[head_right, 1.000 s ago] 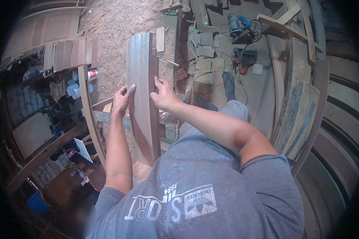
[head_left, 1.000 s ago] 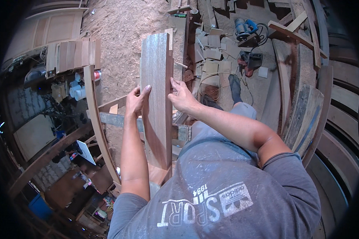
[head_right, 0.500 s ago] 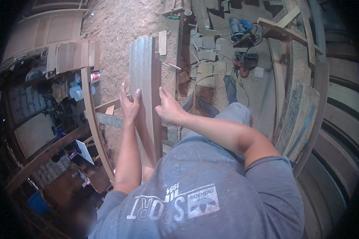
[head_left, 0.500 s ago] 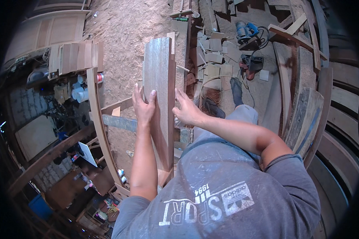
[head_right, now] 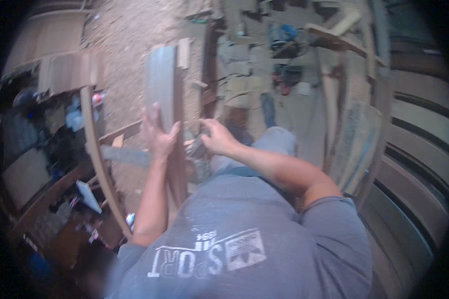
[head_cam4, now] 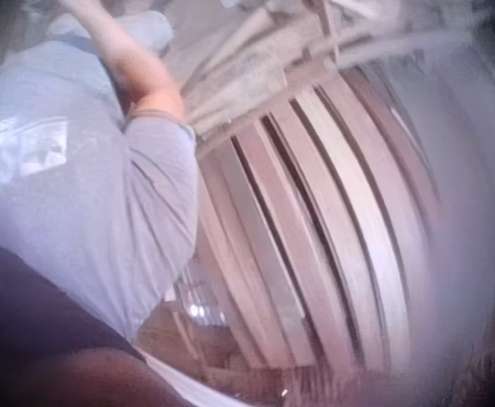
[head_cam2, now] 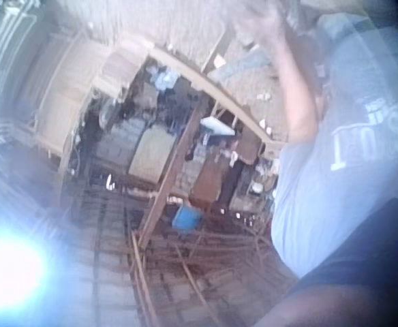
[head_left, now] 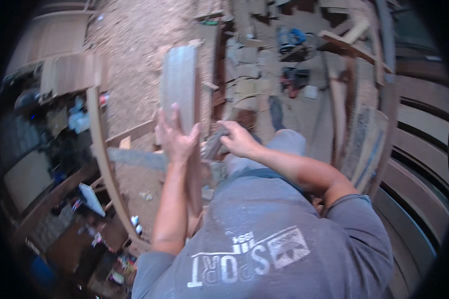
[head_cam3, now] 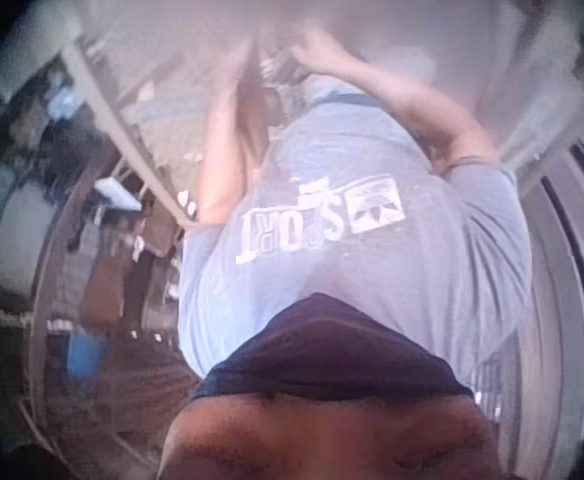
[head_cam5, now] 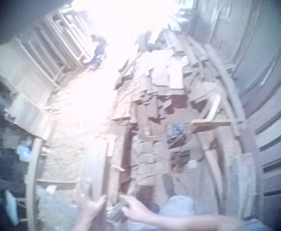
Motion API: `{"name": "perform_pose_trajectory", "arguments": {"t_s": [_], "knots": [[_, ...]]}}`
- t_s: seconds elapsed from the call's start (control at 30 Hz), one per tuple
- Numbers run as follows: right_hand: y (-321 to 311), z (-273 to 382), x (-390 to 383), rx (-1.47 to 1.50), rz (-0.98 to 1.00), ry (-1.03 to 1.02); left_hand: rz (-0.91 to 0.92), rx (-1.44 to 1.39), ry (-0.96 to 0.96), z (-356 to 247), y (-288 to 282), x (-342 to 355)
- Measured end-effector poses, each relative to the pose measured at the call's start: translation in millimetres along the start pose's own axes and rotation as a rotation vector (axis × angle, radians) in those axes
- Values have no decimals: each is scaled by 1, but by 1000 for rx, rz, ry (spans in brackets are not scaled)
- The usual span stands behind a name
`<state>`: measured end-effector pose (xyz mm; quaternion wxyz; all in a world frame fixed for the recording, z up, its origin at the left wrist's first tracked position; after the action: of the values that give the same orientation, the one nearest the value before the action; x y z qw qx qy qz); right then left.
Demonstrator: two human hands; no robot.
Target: The person selects wooden planks, marks them with a pencil and square, and cuts them to size using a handheld circular saw. The person then stacks the cut pieces and places them against a wall.
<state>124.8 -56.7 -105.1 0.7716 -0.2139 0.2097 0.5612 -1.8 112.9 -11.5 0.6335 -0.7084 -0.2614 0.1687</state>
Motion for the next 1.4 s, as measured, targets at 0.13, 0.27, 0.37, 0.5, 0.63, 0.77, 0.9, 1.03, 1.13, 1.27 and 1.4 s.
{"name": "perform_pose_trajectory", "arguments": {"t_s": [0.13, 0.27, 0.37, 0.5, 0.63, 0.77, 0.9, 1.03, 1.13, 1.27, 1.4], "knots": [[-74, -13, -12, 27, -171, -1, -15, 70, 38, 4, 0, -3], [-217, -13, -59, 21, -610, -27, 16, 45, -3, 15, 4, -8], [-324, 0, -152, -45, -924, 46, 29, 60, -19, 21, 8, -13], [-419, -76, -308, -453, -1168, 652, 7, 105, 35, 30, 17, -12], [-414, -147, -407, -603, -927, 1119, -38, 118, 84, 33, 20, -14], [-365, -166, -409, -604, -863, 1232, -60, 90, 115, 30, 4, -17], [-341, -177, -393, -576, -1056, 1140, -169, -20, 63, 12, -13, -5], [-348, -180, -384, -585, -1108, 802, -379, -558, -86, -13, -15, 19], [-357, -171, -378, -508, -893, 912, -375, -649, -48, -55, -20, 33], [-327, -171, -373, -493, -905, 929, -235, -568, 158, -133, -32, 42], [-308, -177, -373, -408, -895, 938, -66, -800, 280, -183, -9, 16]]}}
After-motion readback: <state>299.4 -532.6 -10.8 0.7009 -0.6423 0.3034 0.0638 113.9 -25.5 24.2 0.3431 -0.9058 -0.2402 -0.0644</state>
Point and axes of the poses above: each hand's wrist, its own x-axis towards the middle knuckle, its own y-axis out of the palm, z = x × y, the point moved 6 cm from there along x, towards the middle knuckle, and after that the axes turned 12 degrees about y, right-handed, at the moved point
